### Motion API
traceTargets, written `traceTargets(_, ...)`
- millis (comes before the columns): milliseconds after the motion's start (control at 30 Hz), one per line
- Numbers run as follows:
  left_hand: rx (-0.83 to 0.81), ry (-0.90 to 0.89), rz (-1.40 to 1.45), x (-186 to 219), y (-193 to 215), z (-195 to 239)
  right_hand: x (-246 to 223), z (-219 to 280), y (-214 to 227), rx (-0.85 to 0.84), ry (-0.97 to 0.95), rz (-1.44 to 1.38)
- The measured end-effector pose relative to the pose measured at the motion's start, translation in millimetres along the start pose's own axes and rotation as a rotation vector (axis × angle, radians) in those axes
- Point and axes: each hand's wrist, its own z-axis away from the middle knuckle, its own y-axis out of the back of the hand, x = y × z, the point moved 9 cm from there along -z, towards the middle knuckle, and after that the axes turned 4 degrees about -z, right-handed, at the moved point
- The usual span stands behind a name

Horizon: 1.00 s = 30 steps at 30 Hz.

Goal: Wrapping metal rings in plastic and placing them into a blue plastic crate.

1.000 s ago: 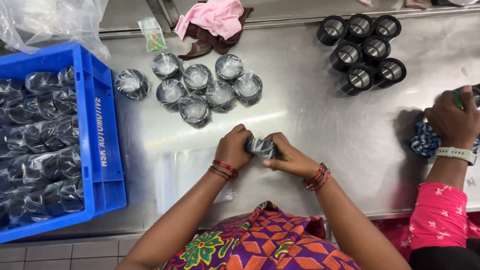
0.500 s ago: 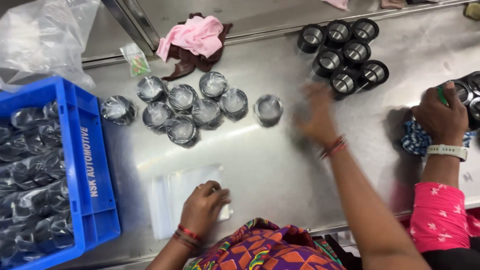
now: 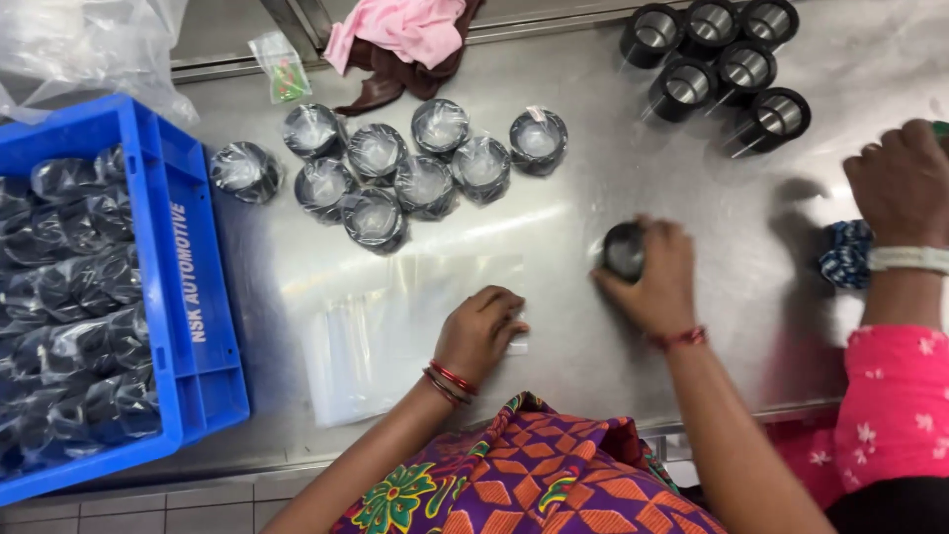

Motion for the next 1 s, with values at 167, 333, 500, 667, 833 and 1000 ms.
traceTargets(167,-0.064,0.121,-0.235,-15,-1,-13,-55,33,6,-0.107,0.184,-0.194)
traceTargets(333,-0.130,0.358,0.099,-62,-15,-6,-36,16,-35,-0.511,-0.113,-0.564)
traceTargets(500,-0.064,0.420,0.690,-77,-13,-8,-25,15,-78,-0.789,-0.415,-0.571)
traceTargets(667,-0.124,-0.078,0.377,29,50,-46,-11,16,-101,-0.869,-0.251,-0.759)
traceTargets(833,-0.006,-0.107,0.307,38,80,-45,-138,18,-49,-0.457,0.414,-0.585)
traceTargets(1000,-0.026,0.185,0.426,-4,52,-28,-106,19,-66,-0.124,0.270,-0.524)
